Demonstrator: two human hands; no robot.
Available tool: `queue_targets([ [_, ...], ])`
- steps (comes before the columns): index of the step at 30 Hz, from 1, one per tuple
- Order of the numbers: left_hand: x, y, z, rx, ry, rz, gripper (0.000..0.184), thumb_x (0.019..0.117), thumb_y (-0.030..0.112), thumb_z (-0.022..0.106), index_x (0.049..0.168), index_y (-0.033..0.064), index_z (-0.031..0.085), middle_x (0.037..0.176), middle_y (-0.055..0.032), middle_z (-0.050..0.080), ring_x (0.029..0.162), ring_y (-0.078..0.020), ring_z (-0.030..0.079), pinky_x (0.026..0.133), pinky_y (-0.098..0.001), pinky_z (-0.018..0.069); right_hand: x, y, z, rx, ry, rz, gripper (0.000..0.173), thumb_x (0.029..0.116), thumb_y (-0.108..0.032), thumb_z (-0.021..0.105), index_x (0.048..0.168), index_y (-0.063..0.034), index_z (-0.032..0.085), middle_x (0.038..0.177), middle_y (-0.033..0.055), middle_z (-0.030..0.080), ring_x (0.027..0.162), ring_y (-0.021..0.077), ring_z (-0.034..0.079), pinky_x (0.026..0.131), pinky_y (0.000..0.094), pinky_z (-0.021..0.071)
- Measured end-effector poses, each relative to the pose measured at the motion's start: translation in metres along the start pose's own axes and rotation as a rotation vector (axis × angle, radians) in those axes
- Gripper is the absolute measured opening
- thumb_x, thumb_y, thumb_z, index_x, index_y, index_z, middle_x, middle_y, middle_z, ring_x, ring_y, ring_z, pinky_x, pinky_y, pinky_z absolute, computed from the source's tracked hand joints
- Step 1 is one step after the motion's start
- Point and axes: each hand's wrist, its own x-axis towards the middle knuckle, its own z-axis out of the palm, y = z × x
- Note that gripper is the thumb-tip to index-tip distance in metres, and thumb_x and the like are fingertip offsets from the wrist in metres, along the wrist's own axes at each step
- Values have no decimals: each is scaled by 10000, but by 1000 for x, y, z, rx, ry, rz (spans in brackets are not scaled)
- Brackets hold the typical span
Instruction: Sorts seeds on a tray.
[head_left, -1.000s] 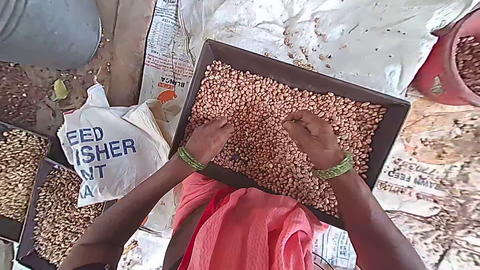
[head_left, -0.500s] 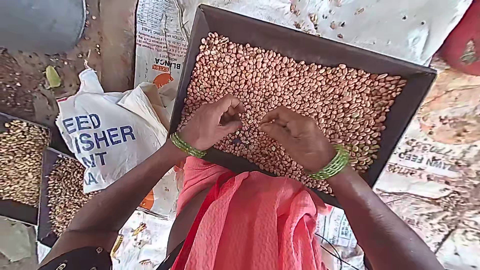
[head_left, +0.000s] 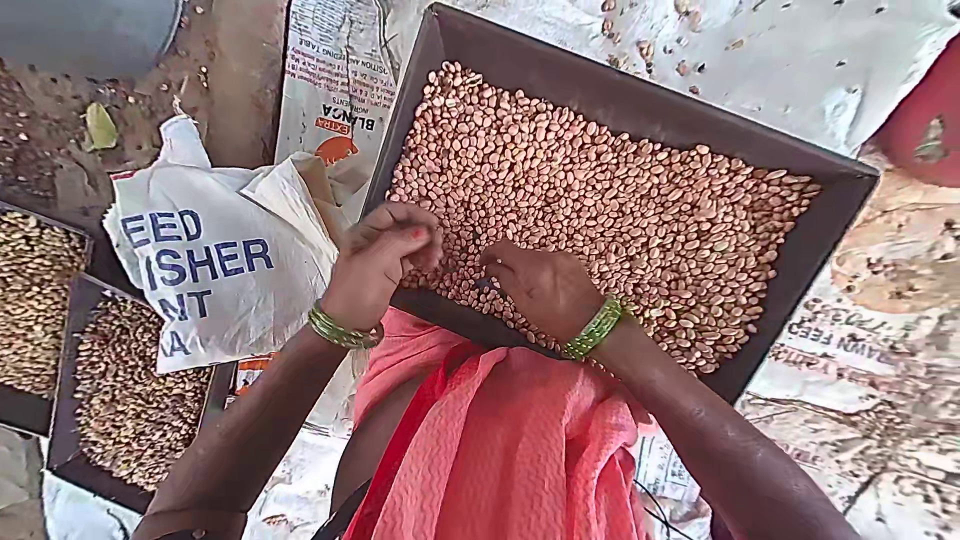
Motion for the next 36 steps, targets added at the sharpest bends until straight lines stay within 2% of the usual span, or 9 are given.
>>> queue_targets([
  [3, 7, 5, -12, -229, 96, -129, 337, 1028, 76, 319, 1079, 124, 649, 959, 11, 720, 848, -78, 696, 796, -233, 589, 2, 9, 16, -280, -161, -99, 273, 978, -64, 640, 1245, -117, 666, 906, 135, 703, 708, 350, 702, 553, 511, 560],
  [5, 10, 7, -19, -156, 51, -117, 301, 1037, 112, 376, 981, 140, 670, 869, 32, 701, 739, -44, 651, 695, -194, 558, 6, 10, 27, -372, -160, -157, 339, 896, 0, 706, 1221, -88, 672, 863, 146, 679, 669, 349, 690, 496, 481, 536],
  [7, 15, 11, -22, 90, -17, -69, 239, 1040, 137, 462, 932, 164, 673, 766, 97, 666, 596, 33, 567, 555, -123, 485, 10, 3, 29, -403, -158, -151, 296, 896, -29, 718, 1186, -56, 666, 846, 153, 681, 669, 348, 699, 486, 467, 531],
  [10, 30, 9, -21, 577, -113, 105, 175, 1022, 218, 589, 960, 102, 705, 787, 99, 651, 626, 61, 526, 579, -128, 430, 12, -4, 26, -418, -197, -93, 273, 925, -51, 701, 1196, -51, 662, 853, 159, 685, 692, 357, 705, 505, 471, 538],
  [12, 37, 5, -16, 835, -166, 189, 226, 1005, 257, 618, 998, 67, 741, 884, 2, 682, 763, -27, 601, 722, -227, 501, 13, -6, 26, -439, -230, -68, 281, 968, -78, 665, 1248, -61, 657, 880, 168, 690, 721, 364, 709, 523, 474, 542],
  [14, 41, -2, -9, 998, -243, 246, 203, 988, 213, 635, 1009, 51, 756, 884, -82, 685, 752, -144, 607, 722, -339, 507, 12, -7, 29, -456, -216, -54, 285, 968, -70, 655, 1253, -63, 656, 870, 163, 685, 701, 354, 704, 502, 456, 531],
  [24, 44, -14, 0, 1224, -375, 238, 214, 1023, 142, 568, 1112, 57, 743, 1068, -166, 735, 988, -350, 719, 844, -555, 565, -3, 13, 8, -57, -23, 170, 223, 1052, -212, 576, 1179, -56, 672, 803, 176, 708, 674, 388, 706, 589, 583, 557],
  [29, 48, -24, 14, 1380, -403, 322, 200, 1038, 136, 569, 1082, 39, 738, 994, -186, 706, 873, -388, 721, 681, -553, 573, -39, 40, -26, 218, 143, 261, 217, 1051, -258, 545, 1155, -110, 665, 635, -37, 537, 487, 71, 461, 479, 285, 425],
  [36, 47, -32, 11, 1554, -482, 568, 140, 996, 33, 598, 1059, -17, 712, 915, -214, 667, 795, -401, 714, 591, -493, 580, -64, 49, -49, 337, 242, 278, 183, 1039, -218, 558, 1138, -95, 651, 670, -100, 522, 523, -43, 430, 498, 142, 381],
])
